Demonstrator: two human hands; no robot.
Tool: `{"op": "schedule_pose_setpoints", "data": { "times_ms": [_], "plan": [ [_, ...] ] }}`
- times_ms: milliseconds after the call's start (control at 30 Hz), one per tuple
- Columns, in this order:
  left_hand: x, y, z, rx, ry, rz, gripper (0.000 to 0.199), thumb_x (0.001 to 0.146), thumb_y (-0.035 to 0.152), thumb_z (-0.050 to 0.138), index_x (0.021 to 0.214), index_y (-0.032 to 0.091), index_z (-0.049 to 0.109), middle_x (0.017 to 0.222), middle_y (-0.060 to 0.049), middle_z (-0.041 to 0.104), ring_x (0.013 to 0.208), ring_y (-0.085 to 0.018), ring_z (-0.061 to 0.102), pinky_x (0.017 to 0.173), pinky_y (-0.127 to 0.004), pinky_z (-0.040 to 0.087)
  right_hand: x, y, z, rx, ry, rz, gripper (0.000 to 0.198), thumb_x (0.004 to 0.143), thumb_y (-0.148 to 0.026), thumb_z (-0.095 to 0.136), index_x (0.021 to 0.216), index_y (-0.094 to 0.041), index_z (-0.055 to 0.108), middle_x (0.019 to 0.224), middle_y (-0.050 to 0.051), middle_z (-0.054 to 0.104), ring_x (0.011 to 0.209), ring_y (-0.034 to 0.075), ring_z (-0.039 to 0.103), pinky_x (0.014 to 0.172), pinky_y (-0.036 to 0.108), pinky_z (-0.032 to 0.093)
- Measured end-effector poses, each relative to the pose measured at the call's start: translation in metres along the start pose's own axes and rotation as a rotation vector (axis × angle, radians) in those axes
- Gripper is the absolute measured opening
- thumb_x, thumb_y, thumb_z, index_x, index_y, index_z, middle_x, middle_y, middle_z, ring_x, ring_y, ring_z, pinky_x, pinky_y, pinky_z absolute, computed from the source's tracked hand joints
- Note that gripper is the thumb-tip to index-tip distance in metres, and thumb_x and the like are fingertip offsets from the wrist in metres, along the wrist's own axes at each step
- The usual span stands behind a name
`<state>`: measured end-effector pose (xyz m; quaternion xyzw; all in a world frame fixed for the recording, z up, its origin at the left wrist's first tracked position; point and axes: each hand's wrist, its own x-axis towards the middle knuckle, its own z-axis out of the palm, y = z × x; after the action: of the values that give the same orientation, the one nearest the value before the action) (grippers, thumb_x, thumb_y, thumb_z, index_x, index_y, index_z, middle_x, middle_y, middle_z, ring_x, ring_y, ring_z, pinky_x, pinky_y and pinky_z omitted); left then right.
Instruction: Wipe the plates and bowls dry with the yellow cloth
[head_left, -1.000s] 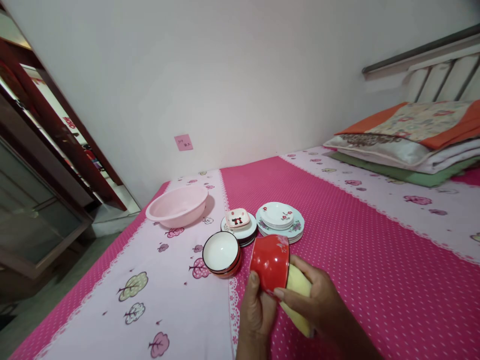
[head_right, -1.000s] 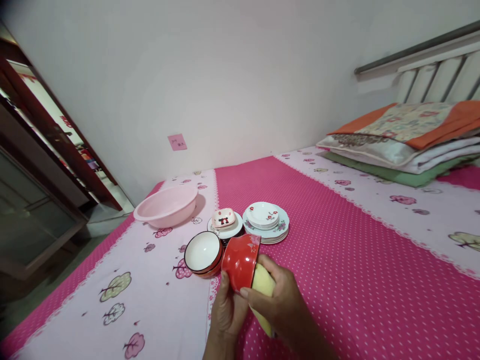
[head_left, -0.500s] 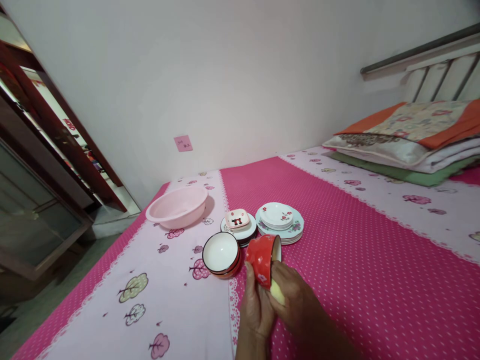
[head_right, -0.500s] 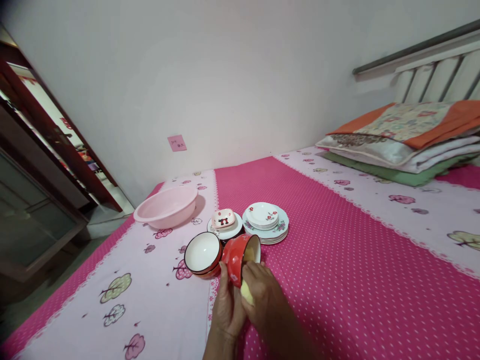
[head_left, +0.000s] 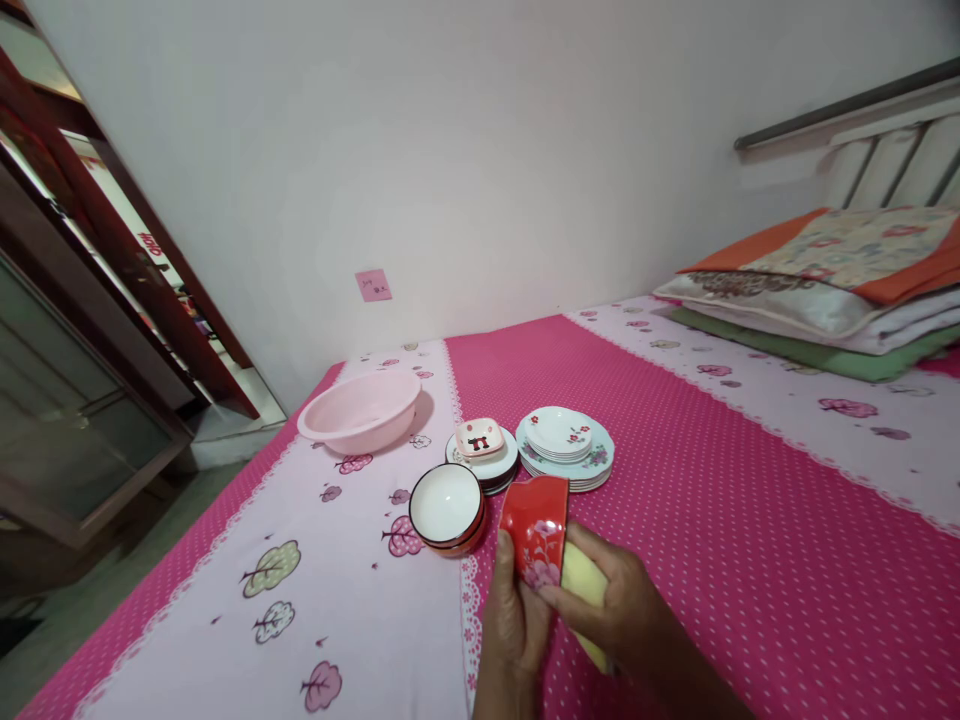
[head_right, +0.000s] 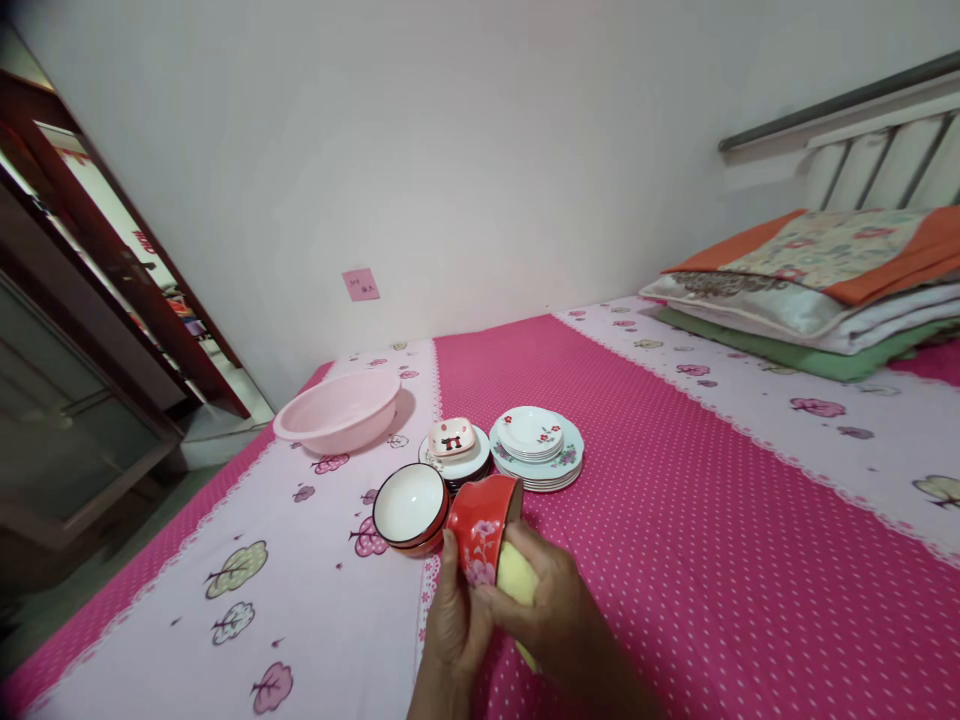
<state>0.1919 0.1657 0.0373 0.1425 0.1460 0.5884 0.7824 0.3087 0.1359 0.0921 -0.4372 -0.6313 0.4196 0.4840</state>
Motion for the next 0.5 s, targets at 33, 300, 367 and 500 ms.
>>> {"op": "schedule_pose_setpoints", "data": {
  "times_ms": [33,300,367,500],
  "plan": [
    [0.0,0.002,0.0,-0.012,0.007,-0.014,0.046,0.085,0.054,0.075,0.112,0.016,0.08,0.125,-0.015,0.076,0.129,-0.032,0.063,0.121,-0.048,0.038,0.0,0.006,0.004,-0.115,0.009,-0.091,0.034,0.08,-0.023,0.065,0.114,-0.021,0.069,0.102,0.006,0.077,0.088,0.024,0.072,0.076,0.033,0.058],
    [-0.001,0.011,0.008,-0.063,0.022,-0.042,0.052,0.092,0.056,0.065,0.119,0.013,0.076,0.131,-0.017,0.073,0.141,-0.03,0.052,0.121,-0.044,0.038,0.003,0.052,0.027,-0.468,0.087,-0.377,0.031,0.089,-0.013,0.051,0.113,-0.021,0.068,0.107,0.012,0.073,0.102,0.029,0.066,0.088,0.045,0.053],
    [-0.001,0.011,0.01,-0.033,0.009,-0.032,0.049,0.095,0.054,0.063,0.121,0.014,0.076,0.133,-0.015,0.072,0.14,-0.029,0.054,0.122,-0.043,0.037,0.003,0.044,0.022,-0.347,0.106,-0.294,0.032,0.088,-0.015,0.053,0.116,-0.02,0.068,0.109,0.012,0.074,0.103,0.028,0.068,0.088,0.042,0.055],
    [-0.003,0.009,0.009,0.034,-0.022,0.005,0.044,0.087,0.048,0.076,0.116,0.016,0.078,0.128,-0.015,0.075,0.138,-0.033,0.056,0.122,-0.047,0.037,-0.002,0.015,0.004,0.231,0.075,0.107,0.044,0.08,-0.036,0.076,0.12,-0.02,0.067,0.099,0.007,0.078,0.088,0.027,0.074,0.074,0.034,0.059]
  ]
}}
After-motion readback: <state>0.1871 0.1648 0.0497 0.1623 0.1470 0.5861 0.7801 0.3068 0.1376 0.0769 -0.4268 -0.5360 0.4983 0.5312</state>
